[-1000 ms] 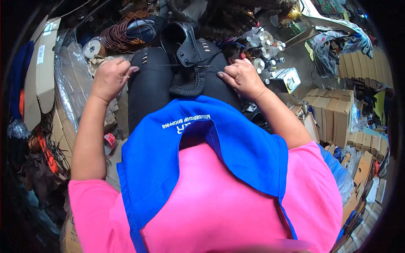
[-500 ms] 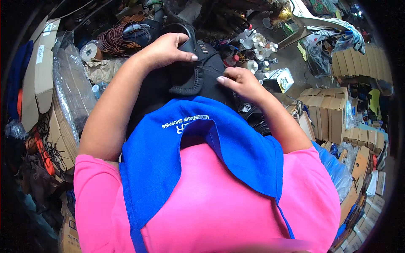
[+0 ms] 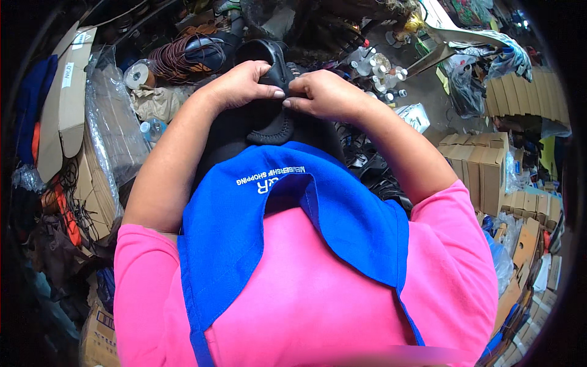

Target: The person is hand-stitching the components of a black shoe upper together in a shoe manufacturing environment.

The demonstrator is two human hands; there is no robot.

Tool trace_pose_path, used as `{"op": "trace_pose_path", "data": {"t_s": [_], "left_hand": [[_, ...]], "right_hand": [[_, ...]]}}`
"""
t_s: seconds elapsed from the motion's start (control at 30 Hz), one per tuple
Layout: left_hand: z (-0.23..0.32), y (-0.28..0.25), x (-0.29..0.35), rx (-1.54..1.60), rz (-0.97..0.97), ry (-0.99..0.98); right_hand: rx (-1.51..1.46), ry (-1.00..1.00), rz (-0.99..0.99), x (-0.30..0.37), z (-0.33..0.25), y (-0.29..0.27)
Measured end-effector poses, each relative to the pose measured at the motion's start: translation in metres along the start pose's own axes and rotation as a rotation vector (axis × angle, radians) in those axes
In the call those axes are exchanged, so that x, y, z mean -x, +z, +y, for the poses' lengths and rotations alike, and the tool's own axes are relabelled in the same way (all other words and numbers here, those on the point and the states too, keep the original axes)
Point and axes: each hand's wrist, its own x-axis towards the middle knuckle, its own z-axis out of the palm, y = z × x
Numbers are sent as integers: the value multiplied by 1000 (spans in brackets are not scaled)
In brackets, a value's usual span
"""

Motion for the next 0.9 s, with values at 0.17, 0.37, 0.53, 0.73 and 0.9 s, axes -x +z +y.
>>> {"op": "trace_pose_path", "data": {"t_s": [0.17,0.37,0.53,0.73,0.9], "left_hand": [[-4,6,3,-63,119,86],[-6,5,4,-75,149,66],[-5,4,27,-505,662,208],[29,-12,88,-98,808,273],[35,-1,120,-900,758,197]], "right_hand": [[27,-101,-82,2,8,5],[-72,-79,-47,38,5,-8],[-1065,-216,497,63,4,-40],[-1694,-404,541,65,10,-66],[-928,11,286,69,34,-63]]}}
